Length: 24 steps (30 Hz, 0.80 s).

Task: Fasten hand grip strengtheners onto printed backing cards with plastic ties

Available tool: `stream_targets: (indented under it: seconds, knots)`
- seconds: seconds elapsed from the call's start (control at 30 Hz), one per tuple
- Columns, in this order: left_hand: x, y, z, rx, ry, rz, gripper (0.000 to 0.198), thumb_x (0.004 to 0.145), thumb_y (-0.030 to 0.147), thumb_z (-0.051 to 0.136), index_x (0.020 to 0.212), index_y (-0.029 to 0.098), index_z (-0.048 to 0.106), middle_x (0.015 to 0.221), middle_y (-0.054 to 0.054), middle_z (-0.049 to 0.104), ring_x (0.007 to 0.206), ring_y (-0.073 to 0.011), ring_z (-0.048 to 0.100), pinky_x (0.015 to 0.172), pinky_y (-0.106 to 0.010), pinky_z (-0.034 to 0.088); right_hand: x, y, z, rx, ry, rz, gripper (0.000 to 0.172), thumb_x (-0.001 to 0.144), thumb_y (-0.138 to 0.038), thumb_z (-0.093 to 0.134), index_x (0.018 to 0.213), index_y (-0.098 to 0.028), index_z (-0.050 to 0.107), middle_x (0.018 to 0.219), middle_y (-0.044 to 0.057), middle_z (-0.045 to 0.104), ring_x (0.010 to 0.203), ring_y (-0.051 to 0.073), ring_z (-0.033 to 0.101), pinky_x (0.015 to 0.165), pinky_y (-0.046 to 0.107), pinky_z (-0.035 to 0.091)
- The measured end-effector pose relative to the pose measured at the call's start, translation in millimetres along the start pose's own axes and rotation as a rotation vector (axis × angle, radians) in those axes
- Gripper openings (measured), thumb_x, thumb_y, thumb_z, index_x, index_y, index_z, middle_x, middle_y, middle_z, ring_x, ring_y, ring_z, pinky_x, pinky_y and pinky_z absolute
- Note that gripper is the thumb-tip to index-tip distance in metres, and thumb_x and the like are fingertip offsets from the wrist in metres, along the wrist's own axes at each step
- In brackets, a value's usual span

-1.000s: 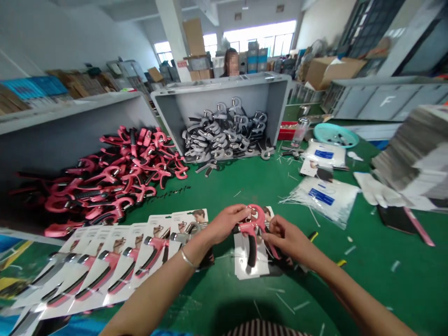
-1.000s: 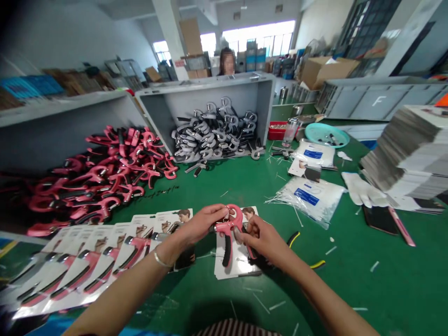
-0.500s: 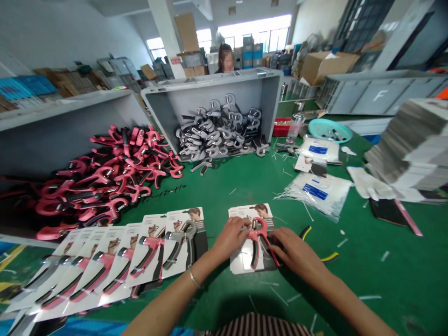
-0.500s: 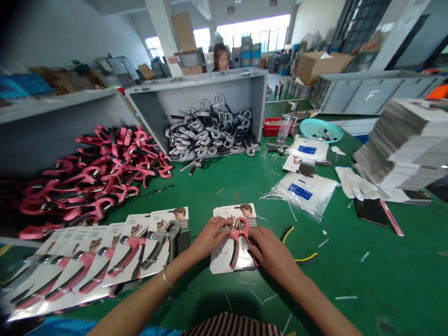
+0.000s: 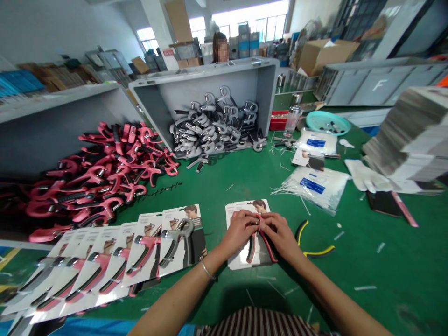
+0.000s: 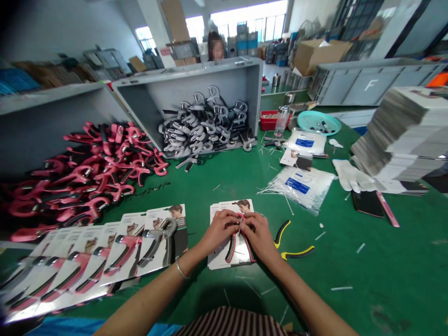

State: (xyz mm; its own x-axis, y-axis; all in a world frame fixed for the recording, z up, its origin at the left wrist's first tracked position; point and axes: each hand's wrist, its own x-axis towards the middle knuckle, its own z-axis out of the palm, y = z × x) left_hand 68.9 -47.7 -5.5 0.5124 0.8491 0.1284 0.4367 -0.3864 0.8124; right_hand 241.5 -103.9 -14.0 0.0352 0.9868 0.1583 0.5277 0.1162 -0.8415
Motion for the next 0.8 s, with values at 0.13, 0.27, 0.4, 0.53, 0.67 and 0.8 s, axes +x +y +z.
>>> stream_targets:
  seconds: [0.13,0.27,0.4,0.53,0.67,0.8]
  knots:
    - [0,-3,1.9,-0.123,0.038,-0.043,0.013,0.086,0.019,0.063,0.081,0.02,0.075,0.095,-0.005,0.068,0.099,-0.0207,0.06,0.094,-0.037,0.043,-5,2,2,-0.015,-0.064,-0.008,0.023,0.092,-0.038,0.056,0.081,-0.023,0.069,0.131,0.009,0.056,0.126,0.029,0.045,0.103,0.05,0.031]
    - [-3,-5,1.2,-0.16,0.029,-0.038,0.016,0.085,0.015,0.064,0.092,0.021,0.076,0.101,-0.006,0.067,0.103,-0.0206,0.059,0.097,-0.036,0.043,-9,0,5,-0.038,-0.104,-0.042,0.02,0.091,-0.035,0.057,0.082,-0.022,0.069,0.142,0.009,0.048,0.133,0.03,0.039,0.106,0.051,0.028]
    - [-5,-7,0.9,-0.177,0.008,-0.032,0.019,0.085,0.013,0.062,0.095,0.022,0.077,0.102,-0.006,0.066,0.104,-0.0201,0.059,0.097,-0.036,0.044,-6,-1,7,-0.061,-0.129,-0.024,0.018,0.091,-0.032,0.057,0.081,-0.022,0.069,0.145,0.008,0.046,0.135,0.029,0.037,0.108,0.052,0.026]
    - [-5,-10,1.9,-0.181,0.006,-0.027,0.02,0.086,0.013,0.061,0.096,0.022,0.077,0.104,-0.006,0.066,0.105,-0.02,0.059,0.098,-0.036,0.044,-3,-1,6,-0.073,-0.151,-0.019,0.019,0.091,-0.033,0.057,0.082,-0.022,0.069,0.144,0.008,0.046,0.135,0.029,0.038,0.108,0.052,0.027]
    - [-6,-10,2.5,-0.193,0.012,-0.037,0.021,0.086,0.013,0.061,0.096,0.023,0.077,0.104,-0.006,0.066,0.106,-0.0204,0.059,0.099,-0.037,0.044,-4,-2,6,-0.073,-0.157,-0.012,0.019,0.091,-0.034,0.057,0.082,-0.022,0.07,0.144,0.009,0.046,0.134,0.03,0.038,0.108,0.052,0.028]
    - [-7,-9,2.0,-0.204,0.01,-0.056,0.02,0.085,0.012,0.062,0.095,0.021,0.077,0.105,-0.007,0.066,0.106,-0.0206,0.058,0.099,-0.037,0.044,-3,-2,6,-0.077,-0.155,-0.023,0.02,0.091,-0.032,0.057,0.079,-0.021,0.07,0.141,0.009,0.049,0.134,0.029,0.039,0.107,0.051,0.028]
